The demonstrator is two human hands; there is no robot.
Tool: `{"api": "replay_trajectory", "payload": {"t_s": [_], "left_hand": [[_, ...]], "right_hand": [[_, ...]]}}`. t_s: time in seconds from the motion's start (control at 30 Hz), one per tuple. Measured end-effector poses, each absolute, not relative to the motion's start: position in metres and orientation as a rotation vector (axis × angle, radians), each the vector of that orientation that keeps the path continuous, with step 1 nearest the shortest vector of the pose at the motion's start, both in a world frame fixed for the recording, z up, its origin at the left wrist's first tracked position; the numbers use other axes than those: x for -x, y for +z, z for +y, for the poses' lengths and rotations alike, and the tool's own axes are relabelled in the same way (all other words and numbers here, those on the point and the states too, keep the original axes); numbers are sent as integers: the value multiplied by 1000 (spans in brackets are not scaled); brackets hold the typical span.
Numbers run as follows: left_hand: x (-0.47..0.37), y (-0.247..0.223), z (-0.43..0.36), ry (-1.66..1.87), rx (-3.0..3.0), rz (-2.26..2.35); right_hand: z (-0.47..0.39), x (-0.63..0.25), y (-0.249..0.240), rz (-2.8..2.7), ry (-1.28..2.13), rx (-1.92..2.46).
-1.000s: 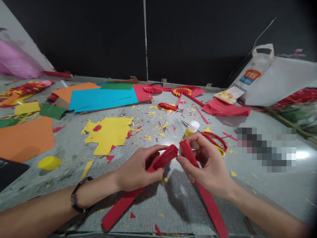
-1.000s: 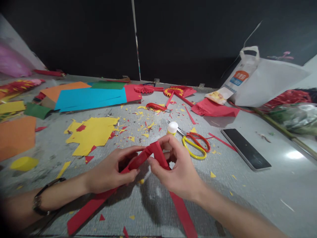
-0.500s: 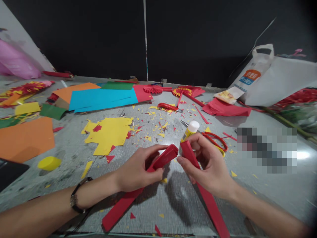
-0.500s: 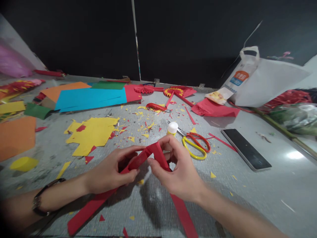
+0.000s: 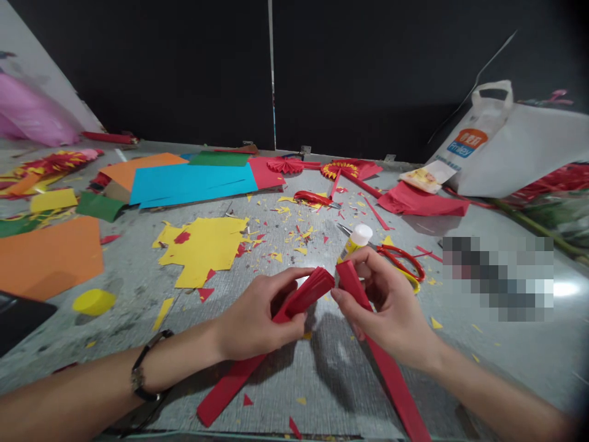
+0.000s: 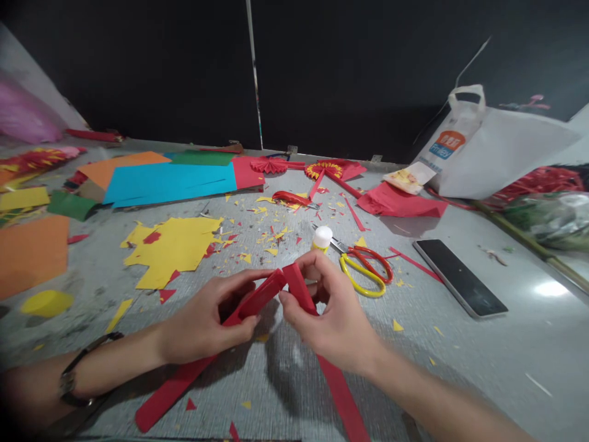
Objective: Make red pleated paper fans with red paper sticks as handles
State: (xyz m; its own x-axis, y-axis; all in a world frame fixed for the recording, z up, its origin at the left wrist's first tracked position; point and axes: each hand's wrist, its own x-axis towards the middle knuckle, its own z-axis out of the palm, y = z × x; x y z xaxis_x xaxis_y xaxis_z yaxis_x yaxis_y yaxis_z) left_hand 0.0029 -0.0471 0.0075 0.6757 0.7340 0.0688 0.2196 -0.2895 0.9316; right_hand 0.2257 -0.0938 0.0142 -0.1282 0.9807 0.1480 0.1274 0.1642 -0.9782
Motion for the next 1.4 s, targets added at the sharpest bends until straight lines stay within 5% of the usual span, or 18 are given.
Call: {"api": "replay_trajectory", "payload": {"t_s": [0.97, 1.2, 1.4], "left_hand": [[7, -7, -60, 769, -2736, 557], [0, 4, -49, 696, -2079, 954], [-3, 11, -43, 570, -1286, 793]], "right_hand": [[-81, -229, 20, -1184, 1506, 1297], [-79, -236, 21, -1137, 1453, 1137], [-82, -235, 22, -1068, 1650, 974]]}}
